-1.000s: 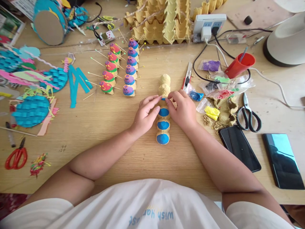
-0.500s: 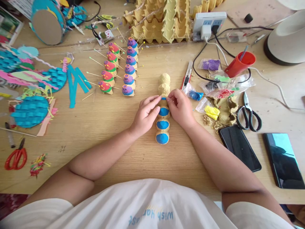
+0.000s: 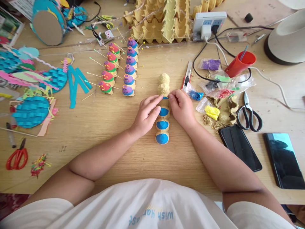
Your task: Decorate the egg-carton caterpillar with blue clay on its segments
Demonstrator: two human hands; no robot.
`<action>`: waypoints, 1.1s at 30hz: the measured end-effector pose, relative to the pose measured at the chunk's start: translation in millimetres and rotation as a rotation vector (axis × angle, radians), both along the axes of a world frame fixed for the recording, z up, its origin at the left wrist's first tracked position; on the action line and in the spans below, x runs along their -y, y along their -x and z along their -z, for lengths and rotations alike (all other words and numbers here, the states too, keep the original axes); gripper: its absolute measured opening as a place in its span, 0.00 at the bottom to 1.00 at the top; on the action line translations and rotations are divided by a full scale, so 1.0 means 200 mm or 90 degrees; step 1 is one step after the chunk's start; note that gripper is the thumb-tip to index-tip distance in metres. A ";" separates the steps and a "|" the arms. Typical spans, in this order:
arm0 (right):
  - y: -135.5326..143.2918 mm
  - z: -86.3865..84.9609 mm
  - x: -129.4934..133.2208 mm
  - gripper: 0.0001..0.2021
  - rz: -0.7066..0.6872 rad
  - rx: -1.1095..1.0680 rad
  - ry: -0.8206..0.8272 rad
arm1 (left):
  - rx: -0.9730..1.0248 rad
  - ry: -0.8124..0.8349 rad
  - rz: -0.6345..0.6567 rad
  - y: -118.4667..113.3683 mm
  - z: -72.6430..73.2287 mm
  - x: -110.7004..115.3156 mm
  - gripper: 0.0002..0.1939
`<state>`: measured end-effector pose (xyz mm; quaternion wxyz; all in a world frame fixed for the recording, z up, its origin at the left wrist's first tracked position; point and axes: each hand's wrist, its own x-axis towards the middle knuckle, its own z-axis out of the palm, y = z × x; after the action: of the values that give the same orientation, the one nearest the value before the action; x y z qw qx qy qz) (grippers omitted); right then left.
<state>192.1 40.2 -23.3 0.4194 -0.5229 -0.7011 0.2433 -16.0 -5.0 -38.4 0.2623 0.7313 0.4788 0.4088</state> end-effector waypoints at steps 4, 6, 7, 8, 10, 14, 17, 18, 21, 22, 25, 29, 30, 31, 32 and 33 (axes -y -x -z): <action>-0.01 -0.03 0.03 0.07 0.034 0.042 0.016 | 0.018 0.006 0.002 0.00 -0.01 0.00 0.32; 0.00 -0.04 0.05 0.06 0.033 0.062 0.037 | 0.030 0.009 0.005 0.00 -0.01 0.00 0.32; 0.00 -0.04 0.06 0.06 0.027 0.060 0.047 | 0.039 0.013 0.008 0.00 -0.01 0.00 0.32; 0.01 -0.04 0.06 0.07 0.019 0.049 0.057 | 0.050 0.016 0.012 -0.01 0.00 0.00 0.32; 0.02 -0.04 0.06 0.11 0.005 -0.004 0.078 | 0.075 0.023 0.019 -0.01 0.00 0.00 0.31; 0.02 -0.01 0.03 0.21 -0.038 -0.198 0.172 | 0.129 0.022 0.017 -0.01 0.02 0.00 0.30; 0.02 -0.02 0.01 0.28 -0.073 -0.329 0.266 | 0.142 0.006 0.016 0.00 0.02 0.00 0.28; 0.02 -0.02 0.01 0.30 -0.081 -0.361 0.291 | 0.141 -0.001 0.017 0.00 0.01 0.00 0.28; 0.02 -0.05 0.01 0.34 -0.091 -0.425 0.345 | 0.147 -0.013 0.025 0.00 -0.01 0.00 0.27; 0.02 -0.06 0.01 0.35 -0.091 -0.442 0.358 | 0.154 -0.017 0.032 0.00 -0.01 0.00 0.26; 0.03 -0.08 0.02 0.36 -0.095 -0.485 0.385 | 0.207 -0.007 0.038 0.00 -0.01 0.00 0.26; 0.05 -0.10 0.03 0.34 -0.128 -0.517 0.400 | 0.328 0.079 -0.023 -0.02 0.04 -0.02 0.29; 0.05 -0.10 0.03 0.34 -0.135 -0.527 0.403 | 0.337 0.102 -0.038 -0.02 0.05 -0.02 0.29; 0.05 -0.11 0.03 0.35 -0.141 -0.537 0.406 | 0.348 0.116 -0.055 -0.02 0.07 -0.03 0.30; 0.05 -0.11 0.03 0.35 -0.146 -0.545 0.410 | 0.362 0.128 -0.066 -0.02 0.08 -0.04 0.30; 0.05 -0.12 0.04 0.34 -0.151 -0.551 0.414 | 0.375 0.141 -0.072 -0.03 0.08 -0.04 0.29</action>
<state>181.9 33.2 -0.3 0.4560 -0.3954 -0.4078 0.6851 -10.9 4.0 -55.1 0.4442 0.5207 0.4640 0.5624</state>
